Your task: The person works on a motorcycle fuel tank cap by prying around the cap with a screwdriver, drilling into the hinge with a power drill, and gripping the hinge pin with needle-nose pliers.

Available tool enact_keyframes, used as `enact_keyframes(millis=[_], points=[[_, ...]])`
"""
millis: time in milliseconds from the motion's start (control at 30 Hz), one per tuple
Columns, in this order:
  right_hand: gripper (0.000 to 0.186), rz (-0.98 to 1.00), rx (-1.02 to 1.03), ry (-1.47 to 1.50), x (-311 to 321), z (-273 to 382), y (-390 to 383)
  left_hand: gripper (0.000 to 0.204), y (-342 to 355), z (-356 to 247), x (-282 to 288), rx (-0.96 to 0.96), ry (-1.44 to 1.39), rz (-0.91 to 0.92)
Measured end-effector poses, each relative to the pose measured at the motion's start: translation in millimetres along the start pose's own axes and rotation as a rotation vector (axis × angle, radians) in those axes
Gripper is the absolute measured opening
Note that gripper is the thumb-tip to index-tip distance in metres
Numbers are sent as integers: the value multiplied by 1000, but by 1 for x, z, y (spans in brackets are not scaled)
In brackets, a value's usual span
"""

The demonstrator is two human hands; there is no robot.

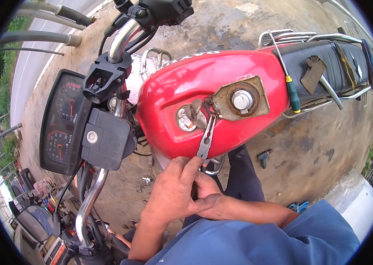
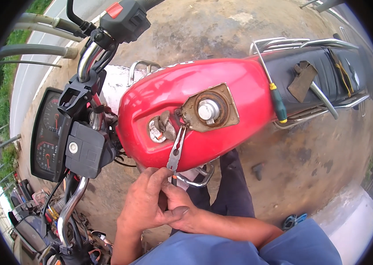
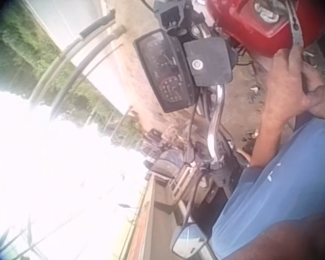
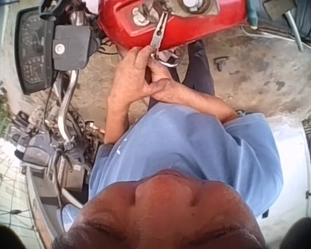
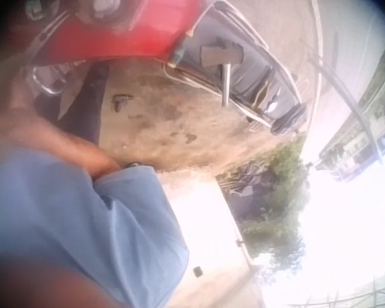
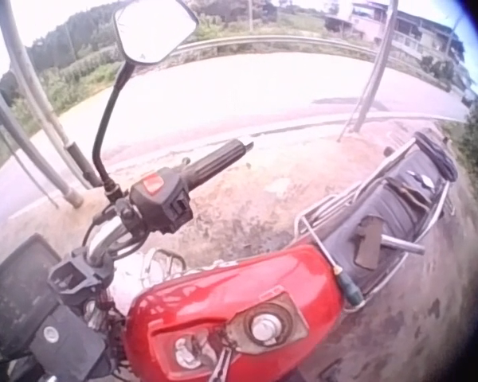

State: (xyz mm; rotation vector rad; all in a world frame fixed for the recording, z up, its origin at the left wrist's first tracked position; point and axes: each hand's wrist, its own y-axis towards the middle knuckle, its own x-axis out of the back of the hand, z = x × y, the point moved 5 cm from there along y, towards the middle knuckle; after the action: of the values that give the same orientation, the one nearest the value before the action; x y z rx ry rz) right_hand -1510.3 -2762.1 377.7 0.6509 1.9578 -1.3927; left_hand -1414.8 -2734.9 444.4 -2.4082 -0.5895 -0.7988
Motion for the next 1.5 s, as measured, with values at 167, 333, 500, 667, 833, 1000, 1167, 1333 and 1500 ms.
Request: enact_keyframes(millis=[167, 333, 500, 667, 833, 1000, 1167, 1333, 1500], points=[[25, -134, -79, 38, 18, 10, -12, 88, -4, -7, -23, 1, -61, -56], [23, -419, -250, -190, 37, 49, -44, 88, -8, -28, -62, 72, -186, -247], [26, -449, -498, -549, 37, 122, -73, 86, 12, -66, -99, 16, -280, -488], [33, -240, -447, -312, 35, 92, -61, 111, -6, -48, -81, 131, -293, -396], [33, 72, -216, 28, 11, 32, -27, 47, -19, -3, -15, 150, -244, -195], [29, 139, -27, 222, -4, -1, 7, 42, -18, 7, 15, 198, -22, -145], [35, 144, 0, 267, -7, -10, 13, 43, -18, 8, 10, 52, 72, -171], [34, 32, 46, 121, -2, -3, 3, 48, -21, -2, -4, 85, 123, -132], [28, -97, 21, -42, 7, 17, -14, 53, -26, -7, -32, 99, -13, -247]])
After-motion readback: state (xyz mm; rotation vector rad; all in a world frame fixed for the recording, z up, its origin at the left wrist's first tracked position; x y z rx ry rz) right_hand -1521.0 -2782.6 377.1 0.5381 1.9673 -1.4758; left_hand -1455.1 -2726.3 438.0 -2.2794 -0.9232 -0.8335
